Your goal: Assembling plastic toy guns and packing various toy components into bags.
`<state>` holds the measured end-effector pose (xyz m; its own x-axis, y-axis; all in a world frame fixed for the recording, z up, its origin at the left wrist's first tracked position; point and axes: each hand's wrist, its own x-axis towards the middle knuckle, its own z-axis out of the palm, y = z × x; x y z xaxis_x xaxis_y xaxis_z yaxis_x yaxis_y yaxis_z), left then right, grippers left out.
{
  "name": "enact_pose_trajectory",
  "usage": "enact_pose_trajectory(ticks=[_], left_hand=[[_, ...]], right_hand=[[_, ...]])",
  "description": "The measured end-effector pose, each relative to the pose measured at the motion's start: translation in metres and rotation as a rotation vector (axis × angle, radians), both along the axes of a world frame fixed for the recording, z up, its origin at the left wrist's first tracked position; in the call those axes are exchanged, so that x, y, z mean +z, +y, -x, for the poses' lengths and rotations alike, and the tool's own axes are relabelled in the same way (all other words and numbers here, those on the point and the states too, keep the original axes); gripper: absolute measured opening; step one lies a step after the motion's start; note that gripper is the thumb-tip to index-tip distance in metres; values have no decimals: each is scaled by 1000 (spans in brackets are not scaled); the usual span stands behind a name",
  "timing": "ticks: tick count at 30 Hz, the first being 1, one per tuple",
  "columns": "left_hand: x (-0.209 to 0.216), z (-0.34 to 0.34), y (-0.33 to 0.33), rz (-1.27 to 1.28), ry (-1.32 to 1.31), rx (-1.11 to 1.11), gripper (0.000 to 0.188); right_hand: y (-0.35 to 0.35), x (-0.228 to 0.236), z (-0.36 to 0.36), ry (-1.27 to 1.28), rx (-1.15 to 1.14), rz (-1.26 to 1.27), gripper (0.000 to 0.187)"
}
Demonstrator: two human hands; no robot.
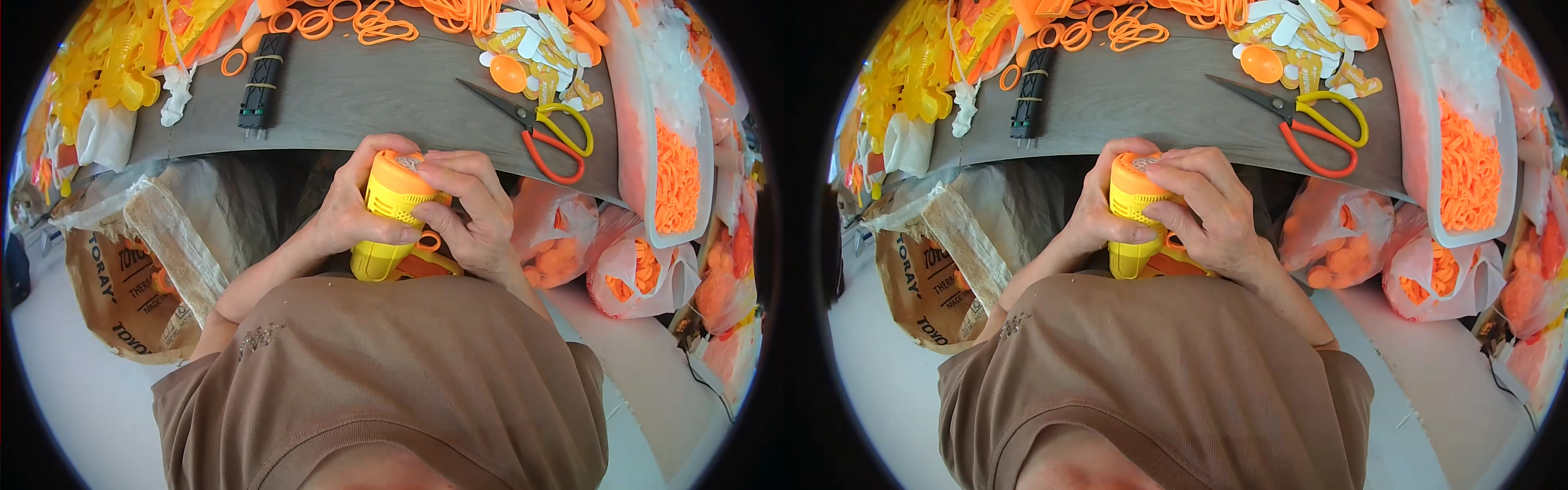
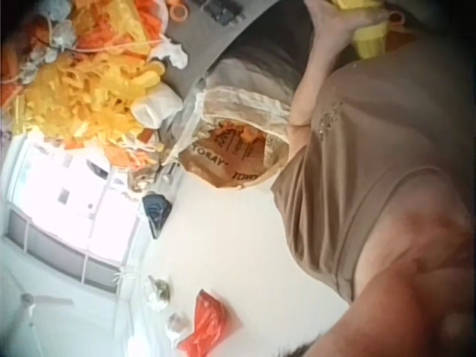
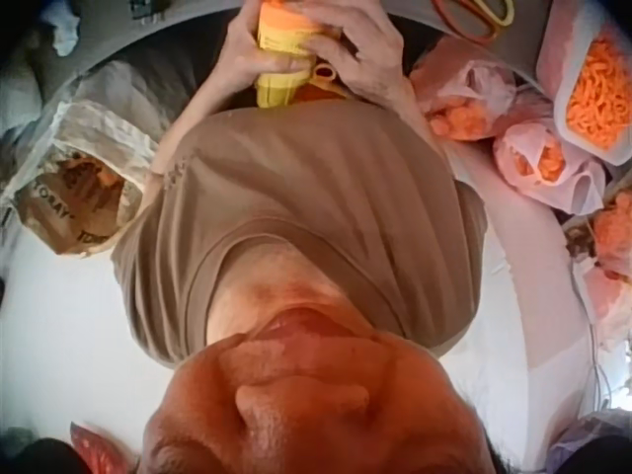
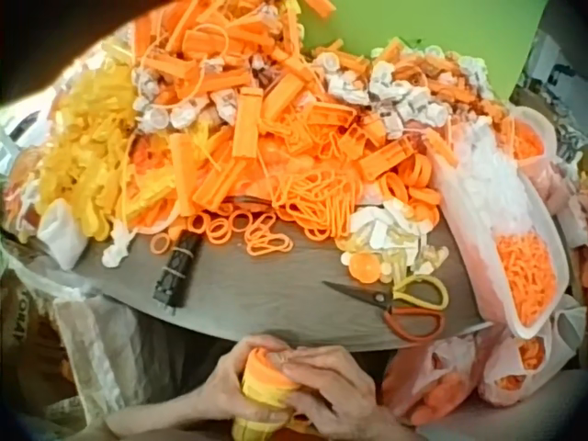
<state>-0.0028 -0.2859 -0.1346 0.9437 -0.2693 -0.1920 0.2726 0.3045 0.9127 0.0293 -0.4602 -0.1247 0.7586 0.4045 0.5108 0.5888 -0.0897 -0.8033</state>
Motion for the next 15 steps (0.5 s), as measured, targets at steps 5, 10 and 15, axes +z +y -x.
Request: enact_pose_trajectory(ticks=[5, 10, 15], left_hand=[[21, -13, -3, -27, -18, -4, 88], [31, -33, -5, -174, -112, -121, 104], [54, -42, 14, -116, -45, -187, 94]], right_hand=[[-15, 14, -21, -30, 69, 32, 40], [-7, 48, -52, 132, 284, 431, 44], [-10, 49, -65, 245, 240, 235, 38]])
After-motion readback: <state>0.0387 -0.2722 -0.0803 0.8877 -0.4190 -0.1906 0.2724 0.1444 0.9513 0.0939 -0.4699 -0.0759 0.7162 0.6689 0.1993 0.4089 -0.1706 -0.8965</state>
